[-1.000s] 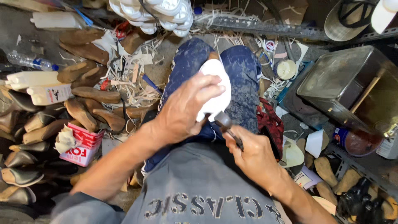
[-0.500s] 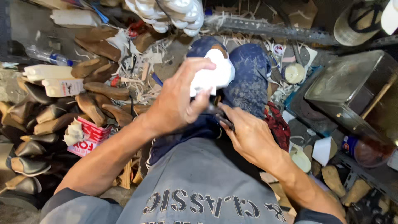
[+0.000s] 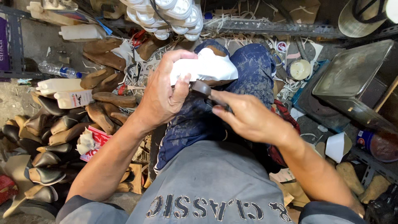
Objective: The person sits on the floor and uses pliers to pull nails out of a white shoe sole. They then use a hammer to tap the shoe and remove remaining nails, occasionally picking up nails from the floor.
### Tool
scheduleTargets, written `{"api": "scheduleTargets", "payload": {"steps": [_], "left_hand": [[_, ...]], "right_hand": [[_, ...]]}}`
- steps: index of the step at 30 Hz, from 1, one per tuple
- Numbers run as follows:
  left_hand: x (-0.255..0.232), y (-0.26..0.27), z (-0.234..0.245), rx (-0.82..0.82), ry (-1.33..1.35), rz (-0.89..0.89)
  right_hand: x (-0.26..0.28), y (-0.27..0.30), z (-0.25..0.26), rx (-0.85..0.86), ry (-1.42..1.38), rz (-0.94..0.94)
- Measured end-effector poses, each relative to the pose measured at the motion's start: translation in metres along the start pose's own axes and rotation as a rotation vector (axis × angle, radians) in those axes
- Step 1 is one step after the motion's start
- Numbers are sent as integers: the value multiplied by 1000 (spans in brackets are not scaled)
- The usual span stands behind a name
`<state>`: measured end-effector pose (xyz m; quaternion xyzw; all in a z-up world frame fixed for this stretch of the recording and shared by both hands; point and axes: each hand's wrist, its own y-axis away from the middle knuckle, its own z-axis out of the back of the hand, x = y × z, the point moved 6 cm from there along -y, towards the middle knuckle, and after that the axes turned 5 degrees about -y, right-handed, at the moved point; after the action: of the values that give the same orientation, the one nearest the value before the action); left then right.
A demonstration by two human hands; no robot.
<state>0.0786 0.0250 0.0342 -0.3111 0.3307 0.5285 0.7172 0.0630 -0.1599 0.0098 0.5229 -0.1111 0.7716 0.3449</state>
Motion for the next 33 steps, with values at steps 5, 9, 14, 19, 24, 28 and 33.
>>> {"api": "scheduleTargets", "payload": {"steps": [5,9,14,19,24,28,33], "left_hand": [[2,4,0,-7,-16,-10],[-5,3,-2,-11,19,-68],[-4,0,-3,-21,-16,-72],[-6,-2,-1,-46,32,-15],[-8,-1,-3,-57,68,-13],[-6,1,-12,-21,67,-64],[-22,26,-26,59,132,-143]], "right_hand": [[-8,5,12,59,24,-188],[17,10,24,-28,63,-106],[11,16,17,-158,278,8],[-11,16,-2,-325,420,89],[-15,19,-14,-401,424,88],[-10,31,-28,-450,389,0],[-13,61,-48,-315,236,-167]]}}
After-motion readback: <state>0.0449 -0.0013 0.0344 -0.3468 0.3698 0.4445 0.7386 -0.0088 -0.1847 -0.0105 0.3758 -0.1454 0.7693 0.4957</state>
